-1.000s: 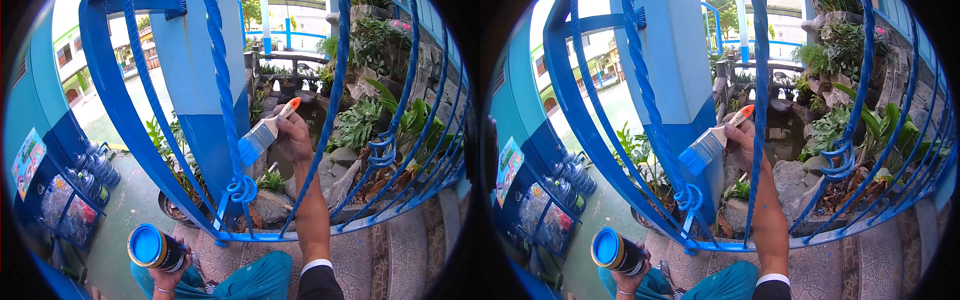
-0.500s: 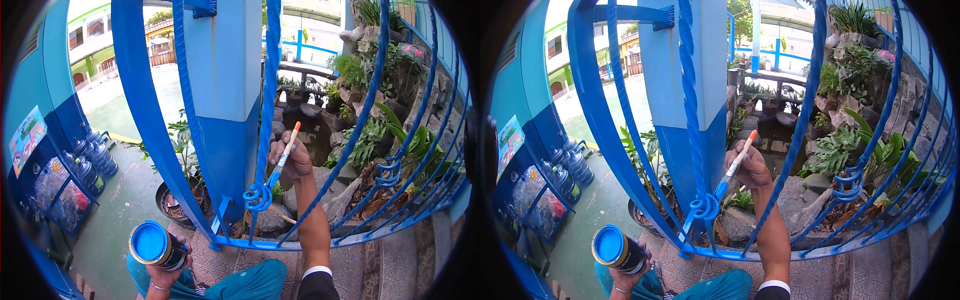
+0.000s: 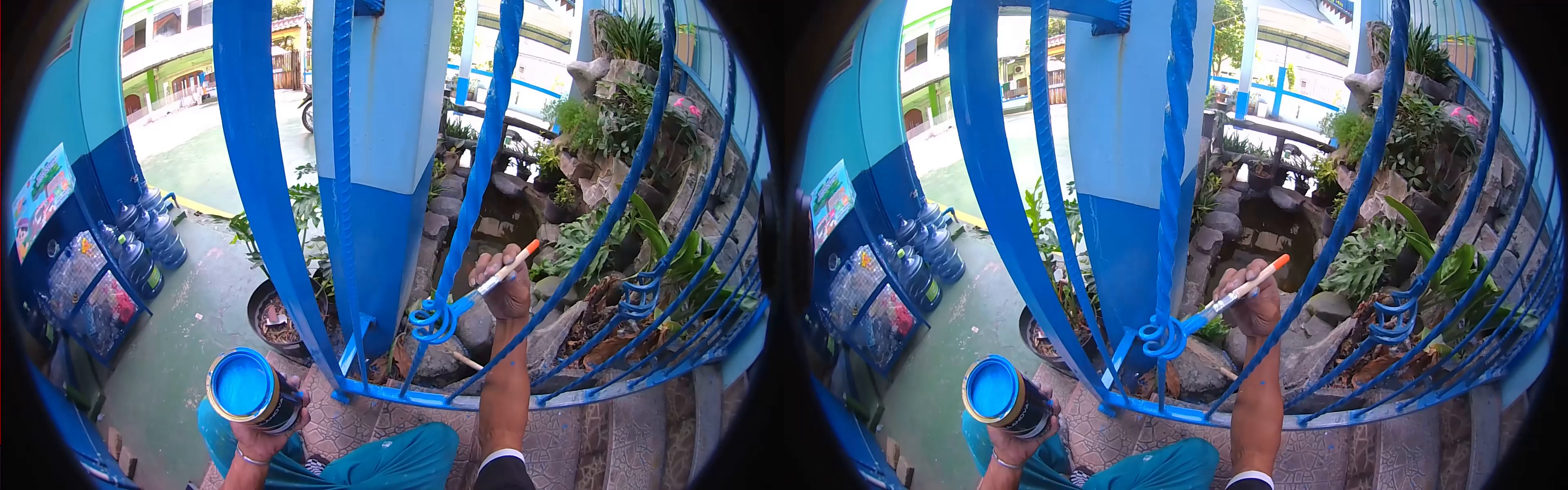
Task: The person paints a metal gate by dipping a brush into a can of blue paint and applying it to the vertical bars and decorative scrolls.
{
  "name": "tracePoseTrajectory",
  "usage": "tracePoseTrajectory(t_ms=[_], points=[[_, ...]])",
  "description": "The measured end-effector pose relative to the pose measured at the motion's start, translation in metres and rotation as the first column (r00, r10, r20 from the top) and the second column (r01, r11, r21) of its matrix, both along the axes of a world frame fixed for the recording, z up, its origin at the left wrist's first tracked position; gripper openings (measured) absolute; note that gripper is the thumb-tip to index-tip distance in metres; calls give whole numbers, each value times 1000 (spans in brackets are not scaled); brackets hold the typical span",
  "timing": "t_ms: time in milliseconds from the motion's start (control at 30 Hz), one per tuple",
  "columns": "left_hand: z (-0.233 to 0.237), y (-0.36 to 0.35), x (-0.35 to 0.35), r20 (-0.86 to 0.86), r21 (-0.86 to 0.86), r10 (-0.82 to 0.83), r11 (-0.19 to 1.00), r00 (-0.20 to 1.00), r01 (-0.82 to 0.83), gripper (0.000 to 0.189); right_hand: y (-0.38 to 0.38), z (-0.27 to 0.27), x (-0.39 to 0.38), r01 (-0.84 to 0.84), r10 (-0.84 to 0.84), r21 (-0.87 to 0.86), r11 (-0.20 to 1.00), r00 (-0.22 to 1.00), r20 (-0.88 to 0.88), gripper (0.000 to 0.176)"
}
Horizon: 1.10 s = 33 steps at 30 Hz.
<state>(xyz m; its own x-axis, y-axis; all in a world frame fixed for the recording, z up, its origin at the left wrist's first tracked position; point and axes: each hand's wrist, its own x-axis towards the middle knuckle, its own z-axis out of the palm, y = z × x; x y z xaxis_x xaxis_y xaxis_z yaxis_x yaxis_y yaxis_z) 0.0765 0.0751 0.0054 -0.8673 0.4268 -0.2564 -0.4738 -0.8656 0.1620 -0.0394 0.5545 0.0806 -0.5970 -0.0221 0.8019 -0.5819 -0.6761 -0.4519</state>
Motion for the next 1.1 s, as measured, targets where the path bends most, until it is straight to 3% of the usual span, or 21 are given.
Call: tracePoseTrajectory(t_ms=[67,300,567,700,833,867,1100], points=[[1,1,0,8,-3,-2,1000,1000,2,64,-2,7,4,111,-108,-60,992,993,42,26],[5,6,1,-13,54,-11,998,1000,12,66,-2,25,24,305,-301,258,917,952,-55,27],[4,4,2,8,74,-21,997,1000,20,67,-12,51,36,431,-412,173,885,901,-137,32],[4,5,2,-12,79,-27,996,1000,28,68,-6,47,38,296,-303,278,914,953,-20,30],[3,4,3,-16,51,-26,998,1000,27,68,9,29,33,216,-226,75,973,962,152,36],[3,4,3,-16,35,-27,999,999,28,68,7,24,30,250,-244,-19,968,954,173,36],[4,5,4,-3,16,-11,1000,1000,11,67,-18,16,48,413,-344,-163,896,877,336,32]])
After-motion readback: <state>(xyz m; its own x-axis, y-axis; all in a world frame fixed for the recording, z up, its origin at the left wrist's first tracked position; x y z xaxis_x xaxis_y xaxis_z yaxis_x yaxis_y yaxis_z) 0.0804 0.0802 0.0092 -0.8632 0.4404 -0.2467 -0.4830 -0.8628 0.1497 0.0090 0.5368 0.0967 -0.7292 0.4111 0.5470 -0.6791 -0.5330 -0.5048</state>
